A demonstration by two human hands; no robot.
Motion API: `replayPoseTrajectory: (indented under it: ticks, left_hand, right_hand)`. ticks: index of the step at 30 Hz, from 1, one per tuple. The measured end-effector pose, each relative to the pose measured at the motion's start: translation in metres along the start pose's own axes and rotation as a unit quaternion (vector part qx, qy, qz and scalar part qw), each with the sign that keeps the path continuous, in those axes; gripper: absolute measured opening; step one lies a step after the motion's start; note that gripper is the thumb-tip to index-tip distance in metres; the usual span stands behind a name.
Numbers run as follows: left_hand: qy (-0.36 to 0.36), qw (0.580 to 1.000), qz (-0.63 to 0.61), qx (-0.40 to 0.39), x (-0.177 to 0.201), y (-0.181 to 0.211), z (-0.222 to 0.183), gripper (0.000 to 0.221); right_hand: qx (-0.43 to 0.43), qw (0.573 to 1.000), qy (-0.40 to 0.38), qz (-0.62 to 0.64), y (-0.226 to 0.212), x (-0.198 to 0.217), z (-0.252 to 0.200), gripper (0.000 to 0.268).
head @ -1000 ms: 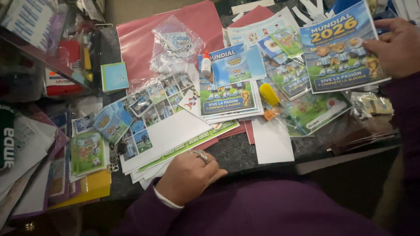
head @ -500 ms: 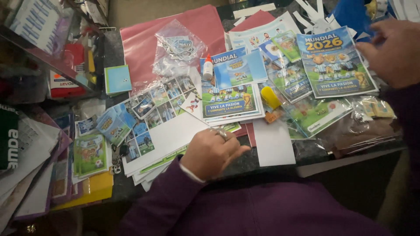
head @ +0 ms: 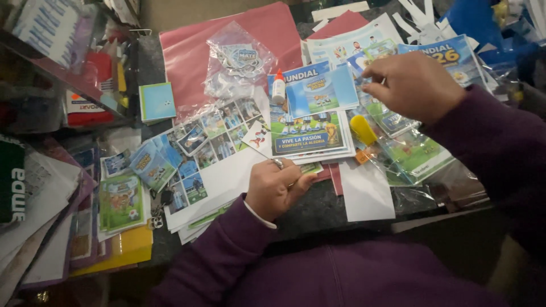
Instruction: Organizing and flipping through sticker albums and loose stickers on a desk.
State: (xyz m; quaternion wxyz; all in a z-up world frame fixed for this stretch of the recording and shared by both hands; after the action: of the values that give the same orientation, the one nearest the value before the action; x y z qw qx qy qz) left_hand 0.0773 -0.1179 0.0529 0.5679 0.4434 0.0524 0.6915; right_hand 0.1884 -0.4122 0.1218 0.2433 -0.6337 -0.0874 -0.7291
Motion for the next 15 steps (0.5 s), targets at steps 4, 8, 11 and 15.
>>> replayPoseTrajectory:
  ticks: [4,8,11,15]
  left_hand:
    - [0.009,0.998,0.048,0.032,-0.005,0.004,0.006,0.024]
    - [0.025,0.995,0.066,0.066,-0.006,0.002,0.008,0.021]
    - [0.031,0.990,0.100,0.090,-0.010,-0.006,0.006,0.033]
    - [0.029,0.986,0.120,0.109,-0.013,-0.012,0.003,0.043]
  right_hand:
    - [0.004,1.000,-0.014,0.005,0.012,-0.030,0.025,0.032]
    - [-0.033,0.998,-0.013,0.056,0.042,-0.063,0.048,0.043]
    - [-0.085,0.994,-0.028,0.060,0.057,-0.080,0.058,0.050]
    - [-0.088,0.994,-0.029,0.057,0.055,-0.080,0.061,0.052]
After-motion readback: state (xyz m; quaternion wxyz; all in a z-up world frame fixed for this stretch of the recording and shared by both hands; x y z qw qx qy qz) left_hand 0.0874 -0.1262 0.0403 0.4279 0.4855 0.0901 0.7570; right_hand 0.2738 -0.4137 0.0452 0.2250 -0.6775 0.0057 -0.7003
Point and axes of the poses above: each hand's wrist, its own z-axis towards the middle knuckle, its own x-axis out of the back of the hand, y = z × x, the point moved 1 cm from there along z, towards the middle knuckle, and after that the axes turned 2 degrees about -y, right-handed, at the moved point
